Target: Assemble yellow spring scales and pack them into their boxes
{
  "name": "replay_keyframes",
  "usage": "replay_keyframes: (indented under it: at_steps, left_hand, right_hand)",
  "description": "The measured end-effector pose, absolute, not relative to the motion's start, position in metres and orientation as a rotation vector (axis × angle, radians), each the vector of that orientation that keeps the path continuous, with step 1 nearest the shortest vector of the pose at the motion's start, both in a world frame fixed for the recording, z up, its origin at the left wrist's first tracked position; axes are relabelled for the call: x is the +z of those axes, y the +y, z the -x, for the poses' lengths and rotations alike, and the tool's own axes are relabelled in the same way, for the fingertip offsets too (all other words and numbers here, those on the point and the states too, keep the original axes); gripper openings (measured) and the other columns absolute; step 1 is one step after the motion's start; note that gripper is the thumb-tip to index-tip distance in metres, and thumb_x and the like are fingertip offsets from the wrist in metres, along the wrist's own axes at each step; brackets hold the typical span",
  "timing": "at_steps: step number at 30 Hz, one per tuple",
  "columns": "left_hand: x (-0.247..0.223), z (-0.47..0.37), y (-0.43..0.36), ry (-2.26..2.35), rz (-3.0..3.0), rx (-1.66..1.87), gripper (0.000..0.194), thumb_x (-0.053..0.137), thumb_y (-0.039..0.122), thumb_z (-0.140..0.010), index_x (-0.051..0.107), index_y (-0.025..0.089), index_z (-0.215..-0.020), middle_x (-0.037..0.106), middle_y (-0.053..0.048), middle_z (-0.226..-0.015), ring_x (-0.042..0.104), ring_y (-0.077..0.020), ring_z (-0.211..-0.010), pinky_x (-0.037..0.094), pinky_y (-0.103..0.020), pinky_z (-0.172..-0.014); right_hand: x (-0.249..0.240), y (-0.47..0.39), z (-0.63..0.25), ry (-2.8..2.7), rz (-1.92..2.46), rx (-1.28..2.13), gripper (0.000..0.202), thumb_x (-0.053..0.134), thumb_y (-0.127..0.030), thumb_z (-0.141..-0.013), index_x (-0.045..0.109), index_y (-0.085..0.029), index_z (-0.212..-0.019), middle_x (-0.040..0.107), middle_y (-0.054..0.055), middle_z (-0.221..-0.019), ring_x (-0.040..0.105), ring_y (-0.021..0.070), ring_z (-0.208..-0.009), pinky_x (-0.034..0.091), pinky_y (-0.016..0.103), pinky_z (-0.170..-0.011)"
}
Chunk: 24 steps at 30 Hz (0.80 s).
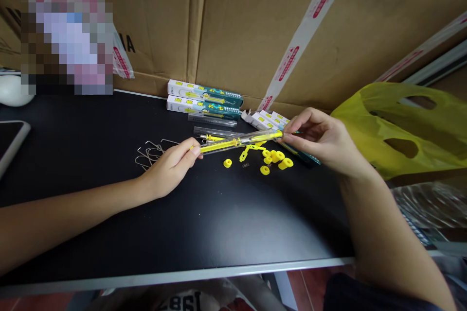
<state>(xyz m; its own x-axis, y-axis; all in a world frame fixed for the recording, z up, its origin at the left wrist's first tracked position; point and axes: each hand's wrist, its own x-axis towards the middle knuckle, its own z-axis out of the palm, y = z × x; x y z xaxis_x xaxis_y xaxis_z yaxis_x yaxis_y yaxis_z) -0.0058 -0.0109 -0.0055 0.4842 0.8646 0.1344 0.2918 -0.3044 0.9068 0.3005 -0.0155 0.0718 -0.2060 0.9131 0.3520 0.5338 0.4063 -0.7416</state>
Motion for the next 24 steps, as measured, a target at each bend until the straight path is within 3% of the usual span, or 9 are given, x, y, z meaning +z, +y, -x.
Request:
replay_keyframes:
  at_steps: [24]
  left_hand:
    - [-0.0058,0.0058,-0.0102,0.952,-1.838,0.795,0.032,0.032,0.044,-0.096,0.051,0.019,-0.088,0.036,0.005,-0.062,0.03,-0.0101,-0.052,0.027,-0.024,-0.049]
  right_hand:
    - [0.0702,-0.0159,-0.299,-1.899,1.231,0.666,0.028,0.078,-0.041,-0.069,0.059,-0.022,-0.074,0.063,0.002,-0.076,0.058,0.0138,-0.065,0.048,0.026,-0.054]
